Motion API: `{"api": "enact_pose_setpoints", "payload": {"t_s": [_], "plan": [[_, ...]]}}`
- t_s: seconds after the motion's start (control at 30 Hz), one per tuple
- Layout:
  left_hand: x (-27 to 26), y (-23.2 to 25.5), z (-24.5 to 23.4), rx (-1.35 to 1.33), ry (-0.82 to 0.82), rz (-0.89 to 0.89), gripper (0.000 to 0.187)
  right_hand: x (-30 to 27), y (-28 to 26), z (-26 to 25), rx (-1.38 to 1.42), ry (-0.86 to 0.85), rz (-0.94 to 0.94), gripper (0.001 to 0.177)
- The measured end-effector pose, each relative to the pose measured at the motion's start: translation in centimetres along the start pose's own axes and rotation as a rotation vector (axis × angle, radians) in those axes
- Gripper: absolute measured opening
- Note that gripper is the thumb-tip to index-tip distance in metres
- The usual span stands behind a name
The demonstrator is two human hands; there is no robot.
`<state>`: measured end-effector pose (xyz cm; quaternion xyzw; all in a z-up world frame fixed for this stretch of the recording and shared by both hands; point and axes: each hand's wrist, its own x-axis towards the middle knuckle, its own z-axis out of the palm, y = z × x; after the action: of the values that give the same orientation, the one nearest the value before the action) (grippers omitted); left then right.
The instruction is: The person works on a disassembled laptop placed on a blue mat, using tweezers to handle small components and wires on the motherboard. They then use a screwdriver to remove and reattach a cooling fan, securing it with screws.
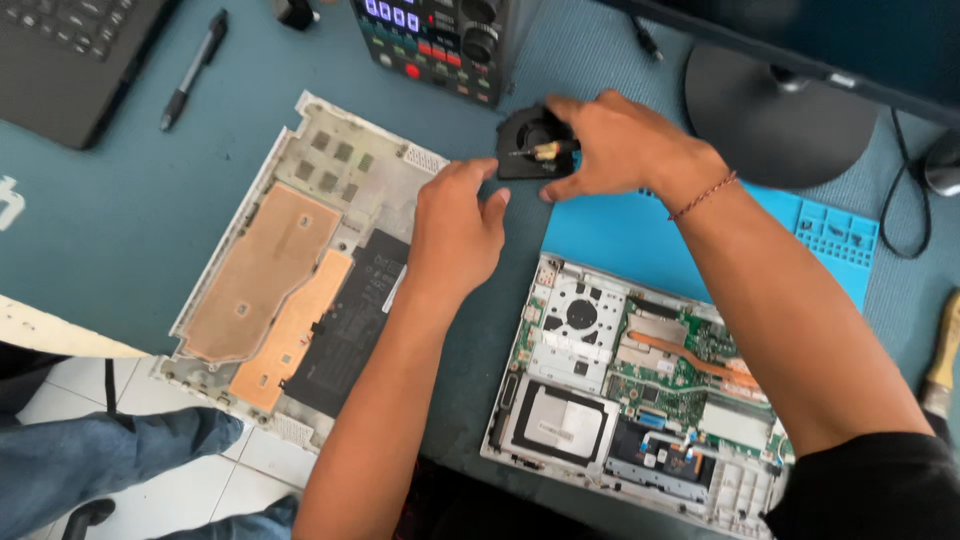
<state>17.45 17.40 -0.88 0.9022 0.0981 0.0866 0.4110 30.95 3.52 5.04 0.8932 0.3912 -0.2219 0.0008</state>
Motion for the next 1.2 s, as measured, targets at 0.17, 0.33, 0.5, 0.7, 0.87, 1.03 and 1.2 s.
{"api": "enact_pose_setpoints", "payload": {"t_s": [0.17,0.33,0.5,0.7,0.87,1.03,1.2], "plan": [[-0.4,0.7,-0.5,-0.095,0.06,-0.026,0.037,1.2,1.7,1.4,0.058,0.158,-0.071,0.085],[-1.1,2.0,-0.4,-0.276,0.159,-0.136,0.047,-0.4,2.8,2.7,0.179,0.298,-0.122,0.083],[-2.3,4.2,0.1,-0.636,0.006,-0.439,0.063,-4.0,2.7,3.9,0.121,0.327,-0.14,0.088],[-6.8,5.9,1.3,-0.778,0.067,-0.203,0.038,-11.4,1.9,6.0,0.156,0.548,-0.308,0.085],[-9.2,4.8,0.6,-0.303,0.205,0.409,0.019,-16.8,1.8,5.5,0.435,0.495,-0.302,0.073],[-10.4,4.5,-0.4,0.203,0.354,1.083,0.016,-19.6,2.1,5.8,0.919,0.372,-0.1,0.025],[-12.4,3.8,1.2,0.232,0.311,1.191,0.02,-20.2,1.2,7.7,1.038,0.236,0.061,0.026]]}}
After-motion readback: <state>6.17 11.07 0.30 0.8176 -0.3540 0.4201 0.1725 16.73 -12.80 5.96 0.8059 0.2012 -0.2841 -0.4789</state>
